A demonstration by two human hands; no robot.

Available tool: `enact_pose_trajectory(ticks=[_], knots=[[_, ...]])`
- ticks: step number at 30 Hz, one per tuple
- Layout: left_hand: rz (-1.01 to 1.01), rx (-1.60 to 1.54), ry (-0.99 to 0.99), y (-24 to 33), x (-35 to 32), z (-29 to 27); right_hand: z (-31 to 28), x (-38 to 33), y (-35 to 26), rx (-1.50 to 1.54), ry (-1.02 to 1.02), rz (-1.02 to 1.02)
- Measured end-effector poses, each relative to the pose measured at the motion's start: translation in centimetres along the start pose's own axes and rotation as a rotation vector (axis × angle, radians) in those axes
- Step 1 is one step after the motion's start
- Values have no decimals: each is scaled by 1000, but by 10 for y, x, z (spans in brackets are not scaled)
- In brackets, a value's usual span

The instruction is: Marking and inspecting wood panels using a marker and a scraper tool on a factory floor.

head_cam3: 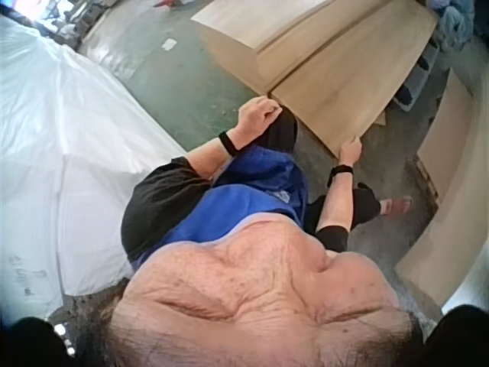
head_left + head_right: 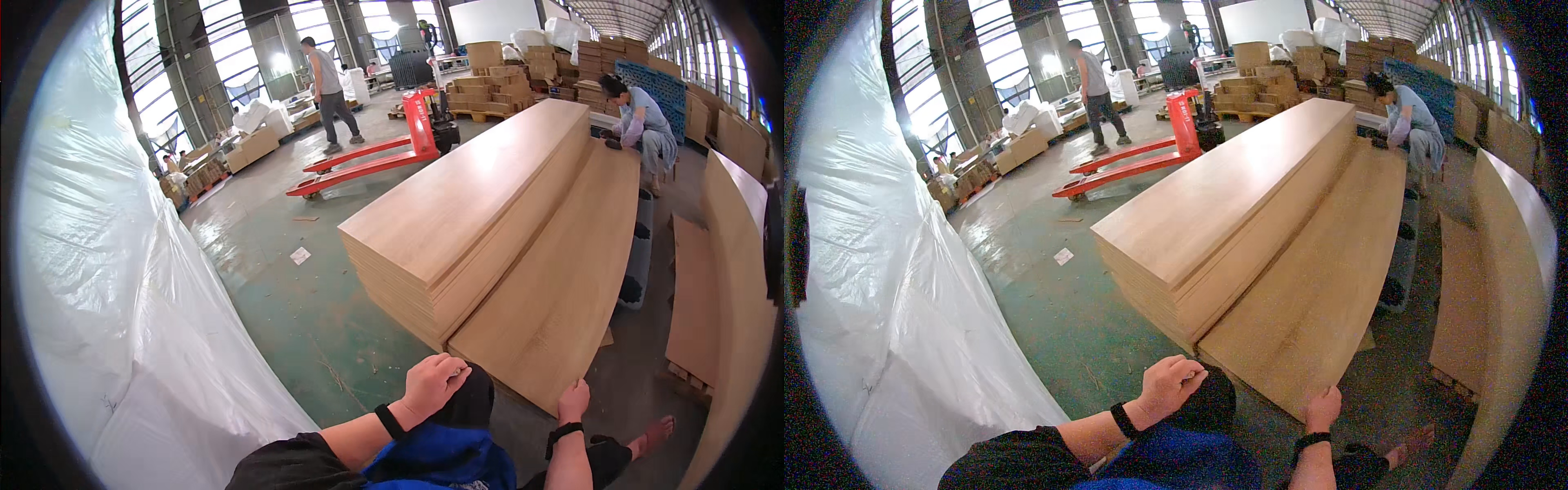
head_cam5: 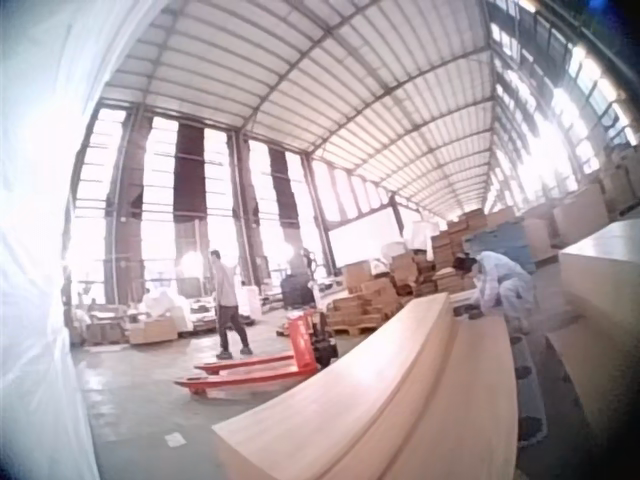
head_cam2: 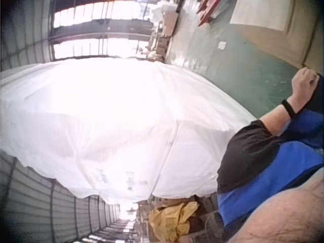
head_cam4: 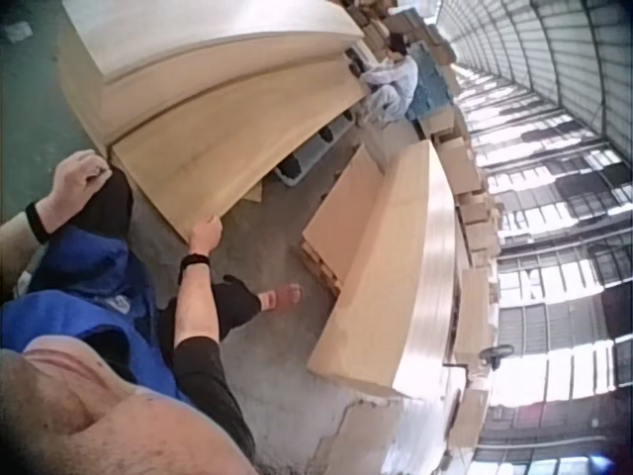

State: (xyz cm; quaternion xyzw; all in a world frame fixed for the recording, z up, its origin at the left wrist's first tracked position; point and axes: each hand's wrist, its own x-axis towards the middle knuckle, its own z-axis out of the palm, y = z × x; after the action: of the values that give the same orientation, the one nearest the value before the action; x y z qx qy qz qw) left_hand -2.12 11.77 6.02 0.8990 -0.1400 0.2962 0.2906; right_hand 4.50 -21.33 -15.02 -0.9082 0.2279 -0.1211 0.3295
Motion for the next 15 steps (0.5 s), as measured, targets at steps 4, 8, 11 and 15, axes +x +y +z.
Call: enact_pose_trajectory(ticks=[4, 8, 11, 15], knots=[[-3, -1, -12, 0, -1, 0, -4, -1, 0, 89, -55, -12], [23, -5, 10, 0, 1, 0, -12, -5, -11, 31, -3, -25], [24, -9, 6, 1, 1, 0, -13, -6, -15, 15, -20, -14], [33, -6, 0, 2, 1, 1, -8, -7, -11, 54, 35, -51]])
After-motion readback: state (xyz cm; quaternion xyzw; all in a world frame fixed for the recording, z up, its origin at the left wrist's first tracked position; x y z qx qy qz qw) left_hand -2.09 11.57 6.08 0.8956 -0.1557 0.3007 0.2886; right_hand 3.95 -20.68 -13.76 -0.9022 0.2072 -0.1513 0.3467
